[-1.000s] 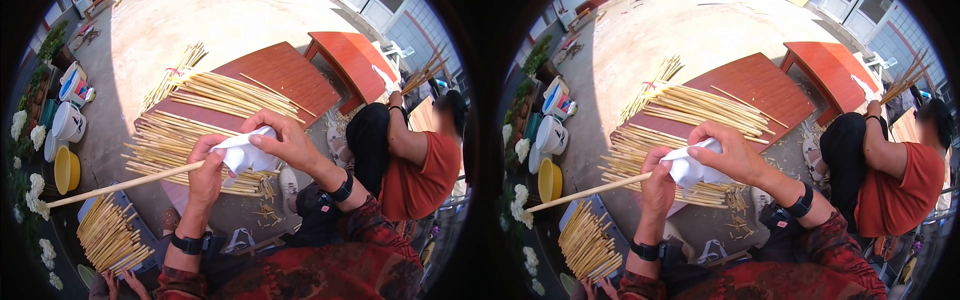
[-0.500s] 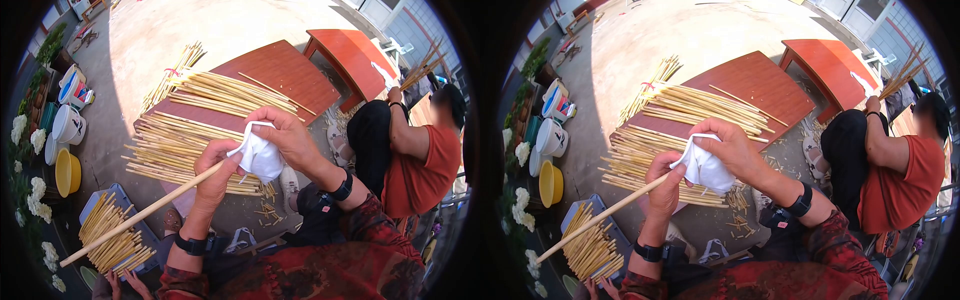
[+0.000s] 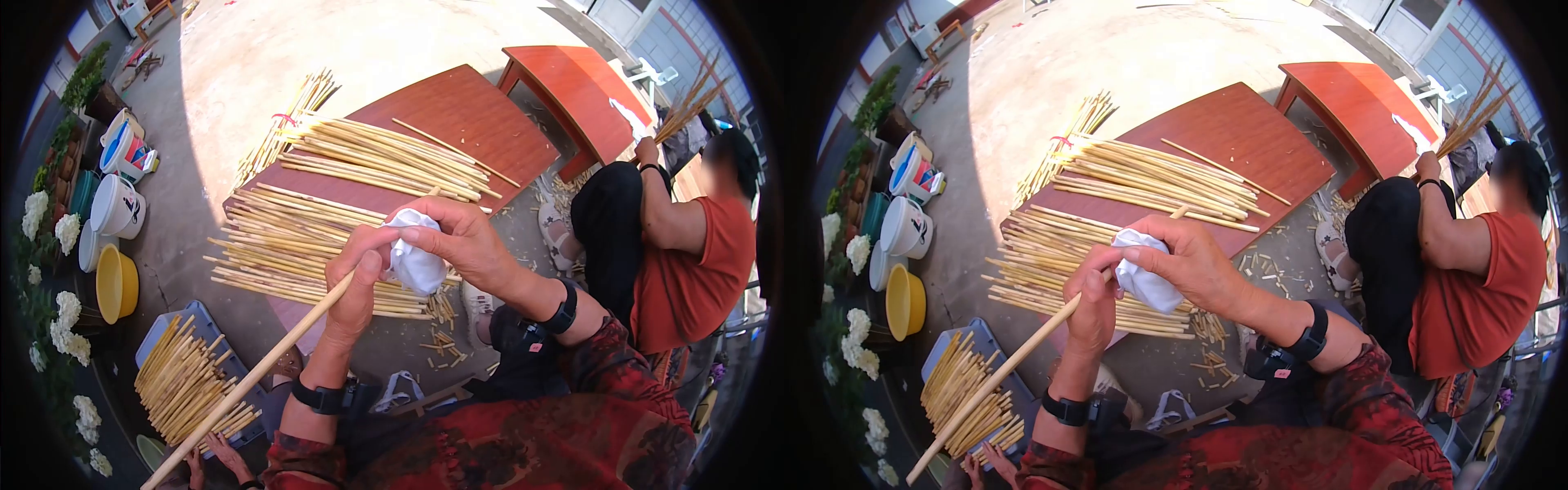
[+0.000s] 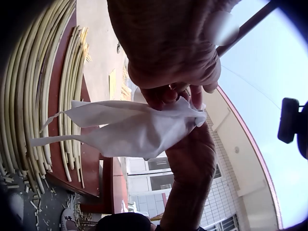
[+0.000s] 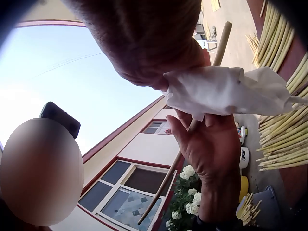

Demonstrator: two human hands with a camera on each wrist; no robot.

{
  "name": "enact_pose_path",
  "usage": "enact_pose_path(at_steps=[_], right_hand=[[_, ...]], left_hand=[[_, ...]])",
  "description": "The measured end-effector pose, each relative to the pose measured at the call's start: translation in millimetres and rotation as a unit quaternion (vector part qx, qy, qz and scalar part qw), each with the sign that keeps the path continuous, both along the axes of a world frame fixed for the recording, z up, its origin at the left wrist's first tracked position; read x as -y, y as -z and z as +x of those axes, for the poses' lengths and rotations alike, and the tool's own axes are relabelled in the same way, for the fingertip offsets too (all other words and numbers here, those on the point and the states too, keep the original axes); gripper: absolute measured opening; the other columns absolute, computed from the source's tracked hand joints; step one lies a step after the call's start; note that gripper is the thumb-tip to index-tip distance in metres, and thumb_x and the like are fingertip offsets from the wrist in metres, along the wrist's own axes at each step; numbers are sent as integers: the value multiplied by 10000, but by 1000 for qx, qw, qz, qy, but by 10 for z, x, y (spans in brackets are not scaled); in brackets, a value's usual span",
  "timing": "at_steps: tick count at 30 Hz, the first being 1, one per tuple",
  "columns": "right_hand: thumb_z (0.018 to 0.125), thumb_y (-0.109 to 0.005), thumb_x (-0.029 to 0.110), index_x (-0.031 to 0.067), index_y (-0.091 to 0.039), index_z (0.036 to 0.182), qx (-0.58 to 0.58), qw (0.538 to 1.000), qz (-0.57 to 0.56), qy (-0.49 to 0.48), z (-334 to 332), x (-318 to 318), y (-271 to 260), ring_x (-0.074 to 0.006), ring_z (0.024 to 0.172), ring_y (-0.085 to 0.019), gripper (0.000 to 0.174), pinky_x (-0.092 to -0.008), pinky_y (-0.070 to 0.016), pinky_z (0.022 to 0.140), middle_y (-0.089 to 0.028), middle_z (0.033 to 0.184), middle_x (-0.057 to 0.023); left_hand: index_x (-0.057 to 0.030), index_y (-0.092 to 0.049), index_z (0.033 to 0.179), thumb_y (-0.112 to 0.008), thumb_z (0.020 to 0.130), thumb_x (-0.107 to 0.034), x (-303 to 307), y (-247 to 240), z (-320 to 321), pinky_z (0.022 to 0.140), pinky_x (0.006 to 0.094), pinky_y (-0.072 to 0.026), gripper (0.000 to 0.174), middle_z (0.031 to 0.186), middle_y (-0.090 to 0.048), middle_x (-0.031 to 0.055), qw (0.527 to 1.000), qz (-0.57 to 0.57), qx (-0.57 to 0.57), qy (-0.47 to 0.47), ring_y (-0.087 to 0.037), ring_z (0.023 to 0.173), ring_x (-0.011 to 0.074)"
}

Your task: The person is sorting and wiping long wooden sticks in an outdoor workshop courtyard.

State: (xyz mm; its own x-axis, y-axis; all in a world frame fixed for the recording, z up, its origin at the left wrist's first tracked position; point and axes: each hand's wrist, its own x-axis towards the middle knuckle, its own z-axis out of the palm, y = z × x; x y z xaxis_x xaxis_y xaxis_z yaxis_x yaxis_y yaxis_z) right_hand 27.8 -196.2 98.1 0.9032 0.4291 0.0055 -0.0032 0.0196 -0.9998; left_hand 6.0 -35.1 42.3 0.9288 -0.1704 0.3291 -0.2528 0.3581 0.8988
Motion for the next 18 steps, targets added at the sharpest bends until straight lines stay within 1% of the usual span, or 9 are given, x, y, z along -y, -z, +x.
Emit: enact_pose_path(at_steps=[2, 4, 6, 8, 10, 12, 15, 16, 18], right_hand=[[827, -560, 164, 2, -565, 952, 3, 1000, 15, 8, -7, 28, -36, -67, 772, -522, 205, -209, -426, 645, -578, 863, -37], [832, -550, 141, 9, -571, 964, 38, 997, 53, -48, -95, 70, -234, -81, 803, -524, 188, -220, -418, 688, -580, 895, -47], [833, -545, 125, -1, -571, 954, 123, 970, 174, -116, -293, -6, -448, -120, 844, -527, 176, -245, -405, 743, -574, 900, -56], [848, -517, 142, -41, -595, 889, 76, 921, 316, -213, -477, -37, -582, -297, 868, -533, 203, -376, -423, 746, -563, 922, -170], [827, -539, 120, -18, -554, 900, 55, 914, 309, -257, -632, 7, -722, -234, 844, -536, 157, -306, -378, 803, -546, 857, -105], [853, -521, 189, -4, -594, 873, 179, 886, 366, -221, -771, -146, -644, -229, 649, -538, 208, -268, -420, 539, -583, 841, -113], [844, -525, 122, -49, -579, 881, 56, 868, 451, -198, -992, -159, -682, -243, 683, -546, 184, -276, -441, 587, -580, 873, -120], [844, -525, 122, -49, -579, 881, 51, 870, 450, -195, -1003, -199, -664, -243, 683, -546, 184, -276, -441, 587, -580, 873, -120], [838, -513, 47, -48, -578, 886, 220, 840, 480, -128, -965, -319, -629, -225, 686, -550, 125, -276, -446, 585, -566, 875, -135]], left_hand=[[17, -545, 968, -426, 884, -306, 24, -20, -11, 568, 229, -353, 355, 689, -451, 27, 976, -196, -85, -37, -405, 602, 85], [26, -532, 962, -408, 893, -291, -32, -72, 13, 555, 215, -353, 347, 668, -447, 24, 972, -202, -102, -61, -403, 577, 80], [24, -538, 958, -422, 890, -260, -42, -83, 28, 540, 193, -343, 314, 654, -443, 19, 981, -62, -152, -103, -396, 569, 69], [17, -557, 946, -451, 878, -182, 24, -38, -11, 510, 184, -342, 236, 664, -459, 17, 978, -73, -192, -41, -392, 550, 59], [18, -558, 947, -443, 879, -170, 76, -3, -34, 506, 196, -357, 231, 669, -467, 23, 984, -35, -174, -15, -390, 533, 69], [18, -554, 954, -439, 879, -156, 87, 40, -21, 517, 203, -371, 221, 668, -471, 29, 984, -36, -175, -4, -388, 530, 72], [11, -547, 967, -437, 879, -142, 65, 40, -11, 528, 207, -377, 207, 665, -474, 30, 981, -57, -185, -33, -381, 530, 63], [11, -547, 967, -437, 879, -142, 83, 47, -22, 528, 207, -377, 207, 665, -474, 30, 979, -60, -190, -31, -381, 530, 63], [7, -550, 963, -451, 874, -135, 101, 52, -18, 525, 203, -379, 195, 666, -476, 27, 981, -44, -186, -27, -380, 526, 63]])
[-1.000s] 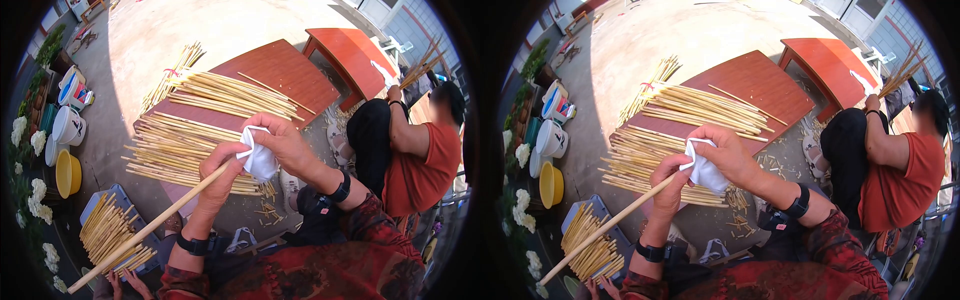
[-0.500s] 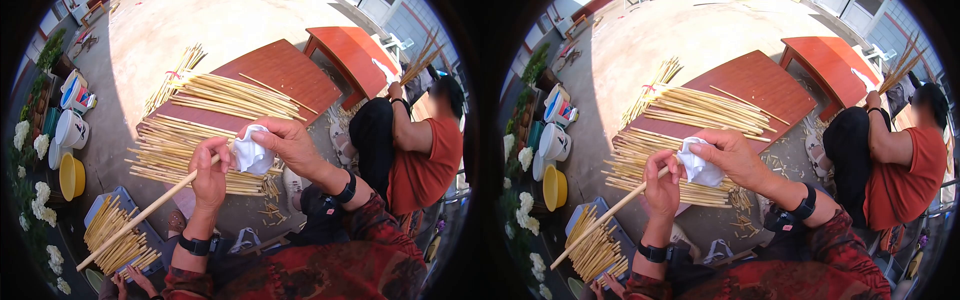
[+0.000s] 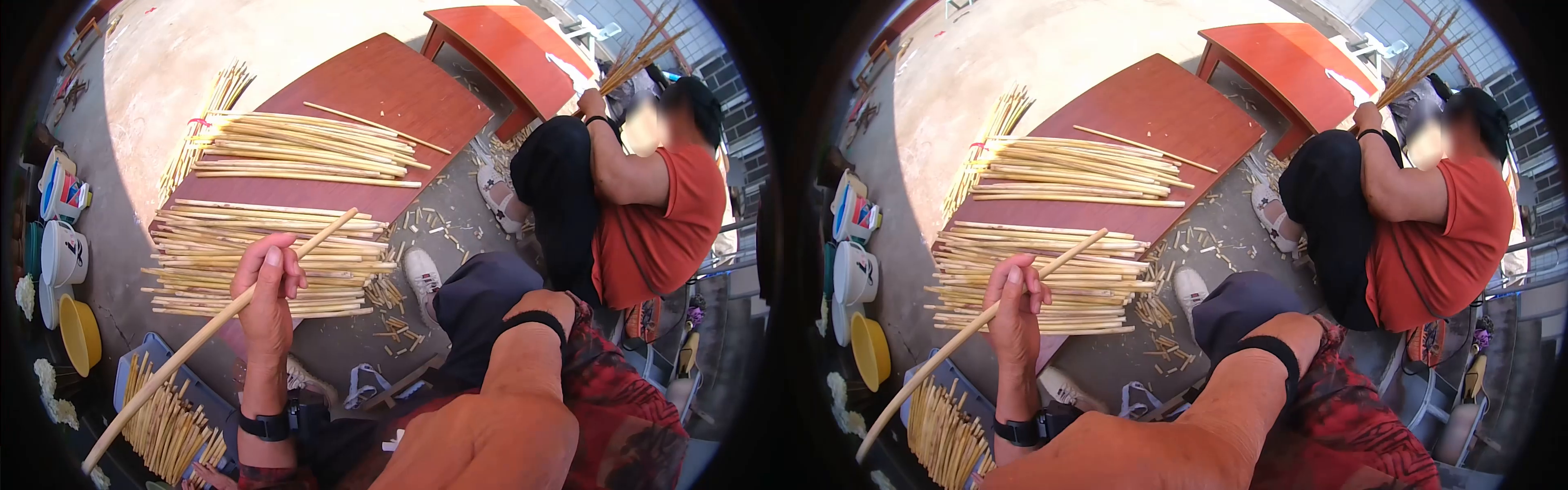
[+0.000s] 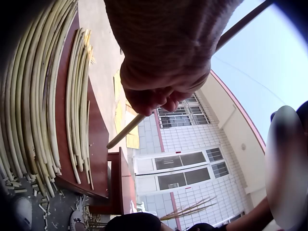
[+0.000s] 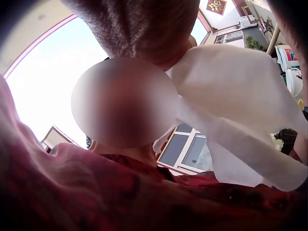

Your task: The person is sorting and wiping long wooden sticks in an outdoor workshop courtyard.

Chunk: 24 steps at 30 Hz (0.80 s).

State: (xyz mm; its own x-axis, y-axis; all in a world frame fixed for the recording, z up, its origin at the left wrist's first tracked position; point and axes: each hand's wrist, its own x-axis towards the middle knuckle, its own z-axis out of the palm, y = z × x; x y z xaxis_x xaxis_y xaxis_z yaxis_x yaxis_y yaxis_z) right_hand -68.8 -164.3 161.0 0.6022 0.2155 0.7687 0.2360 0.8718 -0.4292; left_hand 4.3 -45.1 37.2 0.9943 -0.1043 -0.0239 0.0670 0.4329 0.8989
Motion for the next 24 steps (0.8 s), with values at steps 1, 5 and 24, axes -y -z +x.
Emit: enact_pose_path(at_steps=[1, 5, 24], right_hand=[[838, -513, 47, -48, -578, 886, 2, 1000, 0, -3, -3, 50, -54, -225, 686, -550, 125, -276, -446, 585, -566, 875, -135], [842, -500, 19, -66, -577, 878, -127, 984, -15, -125, -28, 183, -180, -219, 694, -553, 121, -265, -449, 586, -548, 852, -151], [845, -529, 130, -47, -584, 839, -155, 962, 70, -214, -69, -17, -106, -224, 770, -565, 186, -289, -440, 649, -573, 860, -136]], left_hand=[[7, -550, 963, -451, 874, -135, 2, 8, 7, 525, 203, -379, 195, 666, -476, 27, 1000, 0, 2, -3, -380, 526, 63], [5, -555, 951, -458, 868, -113, 46, 27, 39, 511, 196, -381, 174, 666, -482, 27, 1000, 5, -2, 5, -383, 519, 62], [-20, -539, 968, -476, 868, -141, -50, -4, 10, 535, 211, -377, 169, 696, -456, 13, 999, 8, -31, 6, -371, 525, 62]])
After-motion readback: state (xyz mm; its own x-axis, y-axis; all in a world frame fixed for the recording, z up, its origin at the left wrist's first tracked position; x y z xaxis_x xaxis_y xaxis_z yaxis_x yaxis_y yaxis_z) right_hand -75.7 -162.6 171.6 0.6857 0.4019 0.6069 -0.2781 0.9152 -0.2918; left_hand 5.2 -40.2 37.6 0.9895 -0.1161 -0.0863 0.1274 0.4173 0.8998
